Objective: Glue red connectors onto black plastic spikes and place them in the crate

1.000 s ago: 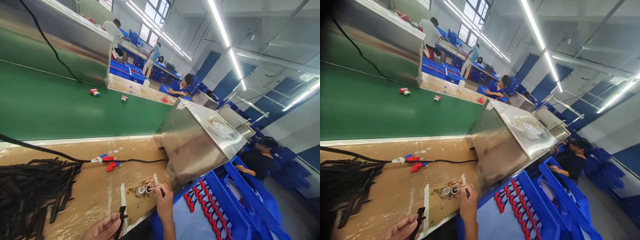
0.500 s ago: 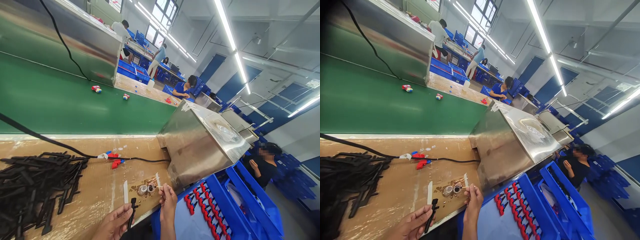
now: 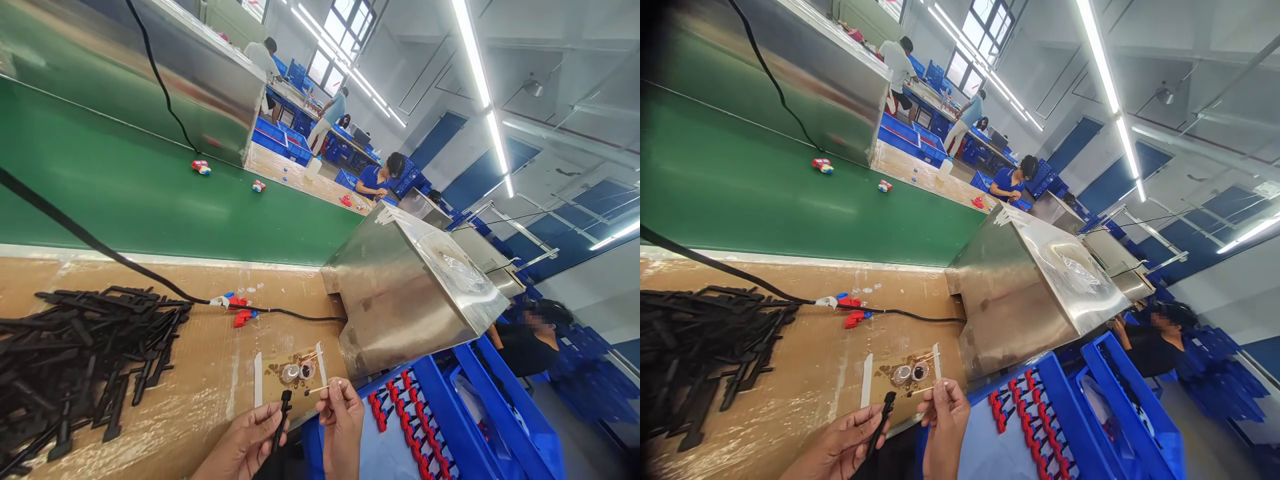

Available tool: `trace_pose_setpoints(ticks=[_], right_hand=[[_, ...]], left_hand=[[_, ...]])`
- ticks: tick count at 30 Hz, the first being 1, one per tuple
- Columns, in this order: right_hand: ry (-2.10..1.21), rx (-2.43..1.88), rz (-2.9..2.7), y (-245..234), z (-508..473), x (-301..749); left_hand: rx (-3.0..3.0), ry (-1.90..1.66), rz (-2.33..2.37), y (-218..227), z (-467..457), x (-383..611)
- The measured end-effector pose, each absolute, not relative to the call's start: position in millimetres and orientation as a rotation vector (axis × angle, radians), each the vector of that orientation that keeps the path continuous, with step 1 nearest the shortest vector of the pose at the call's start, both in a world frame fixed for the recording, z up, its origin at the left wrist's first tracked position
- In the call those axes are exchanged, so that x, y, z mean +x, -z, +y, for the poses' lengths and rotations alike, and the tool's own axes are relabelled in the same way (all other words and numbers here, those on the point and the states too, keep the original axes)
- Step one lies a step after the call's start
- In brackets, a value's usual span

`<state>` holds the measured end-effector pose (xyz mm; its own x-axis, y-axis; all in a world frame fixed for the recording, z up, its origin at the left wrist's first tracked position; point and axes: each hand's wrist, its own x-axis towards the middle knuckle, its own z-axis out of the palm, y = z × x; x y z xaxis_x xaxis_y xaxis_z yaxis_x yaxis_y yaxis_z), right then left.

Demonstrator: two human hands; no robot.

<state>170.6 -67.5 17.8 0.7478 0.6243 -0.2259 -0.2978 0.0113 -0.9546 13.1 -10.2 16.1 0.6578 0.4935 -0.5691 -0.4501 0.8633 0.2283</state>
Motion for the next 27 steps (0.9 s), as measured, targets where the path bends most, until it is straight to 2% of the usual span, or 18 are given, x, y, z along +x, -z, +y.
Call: trace_pose_setpoints(ticks=[6,18,27], right_hand=[[-0.554,-1.545,-0.576,-30.9,-72.5,148.2],[-0.43,-1.672,-0.836,-28.4,-70.1,141.6],[0.065,-1.672,-1.508,-57.8,-70.5,138.1]], left_hand=[[0.079,-0.496,0.59,-11.3,-12.8,9.3],[0.171,-0.448,0.523,-11.2,-12.8,7.0],[0.305,-0.55,0.563,-5.7,-13.0,6.3]])
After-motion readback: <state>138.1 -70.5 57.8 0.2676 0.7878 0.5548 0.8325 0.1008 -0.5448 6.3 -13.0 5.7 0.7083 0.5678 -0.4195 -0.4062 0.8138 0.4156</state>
